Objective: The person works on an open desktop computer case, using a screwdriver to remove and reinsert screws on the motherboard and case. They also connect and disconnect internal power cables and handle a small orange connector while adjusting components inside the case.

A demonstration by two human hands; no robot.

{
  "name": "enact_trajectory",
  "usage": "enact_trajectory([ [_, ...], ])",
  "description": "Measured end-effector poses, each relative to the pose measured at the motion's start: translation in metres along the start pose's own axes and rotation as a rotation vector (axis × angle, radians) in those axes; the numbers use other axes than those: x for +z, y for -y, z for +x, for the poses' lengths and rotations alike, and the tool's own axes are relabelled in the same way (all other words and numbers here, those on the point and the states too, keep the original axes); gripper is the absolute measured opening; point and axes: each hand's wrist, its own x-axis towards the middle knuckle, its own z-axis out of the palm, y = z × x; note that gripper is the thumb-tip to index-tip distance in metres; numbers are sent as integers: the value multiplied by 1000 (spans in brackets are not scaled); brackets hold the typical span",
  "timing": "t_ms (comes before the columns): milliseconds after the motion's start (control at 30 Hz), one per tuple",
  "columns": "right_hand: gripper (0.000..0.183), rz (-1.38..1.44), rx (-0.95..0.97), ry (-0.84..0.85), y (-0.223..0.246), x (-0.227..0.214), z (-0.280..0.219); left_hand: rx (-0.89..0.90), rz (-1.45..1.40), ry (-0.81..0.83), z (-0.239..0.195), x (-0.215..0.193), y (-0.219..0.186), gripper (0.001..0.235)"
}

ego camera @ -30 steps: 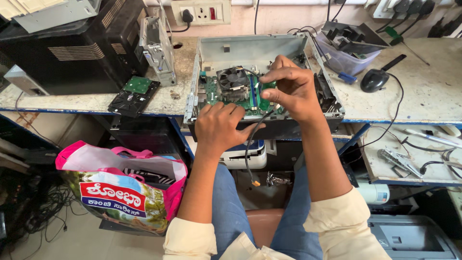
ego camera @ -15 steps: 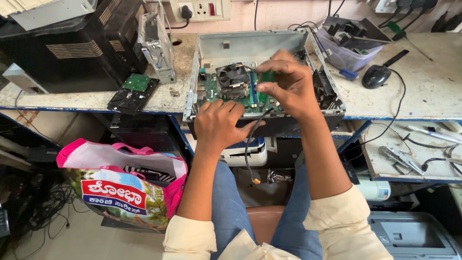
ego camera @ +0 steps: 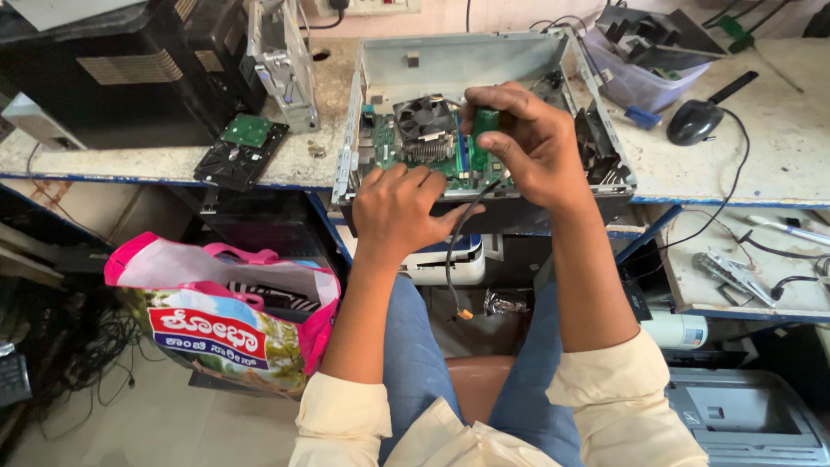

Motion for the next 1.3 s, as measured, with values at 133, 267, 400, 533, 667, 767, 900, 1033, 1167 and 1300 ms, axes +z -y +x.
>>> enact_trajectory([
  [133, 36, -26, -11, -20, -3, 1, -5, 5, 2, 0, 0, 0, 1, 54],
  [267, 31, -67, -20, -91, -4, -2, -10, 1, -4, 18, 0, 1, 1, 54],
  [400, 30, -91, -13, -91, -6, -5, -13, -9, -9, 31, -1, 1, 1, 56],
  [533, 37, -57, 47, -22, -4, -3, -11, -15, -12, 26, 1, -1, 0, 55],
  [667, 59, -5, 61, 77, 1, 2, -7, -13, -16, 25, 1, -1, 0, 55],
  [767, 53, -31, 116, 106, 3, 2, -5, -9, -8, 36, 1, 0, 1, 55],
  [900, 54, -102, 95, 64, -1, 1, -6, -1, -23, 36, 0, 1, 3, 56],
  [1033, 51, -94, 83, 9, -5, 2, -10, 2, -23, 53, -1, 2, 4, 57],
  [1167, 50, -127, 86, -21, -2, 4, -9, -17, -38, 95, -1, 1, 3, 56],
  [1300, 46, -285, 92, -72, 1, 16, -7, -14, -38, 79, 0, -1, 3, 51],
])
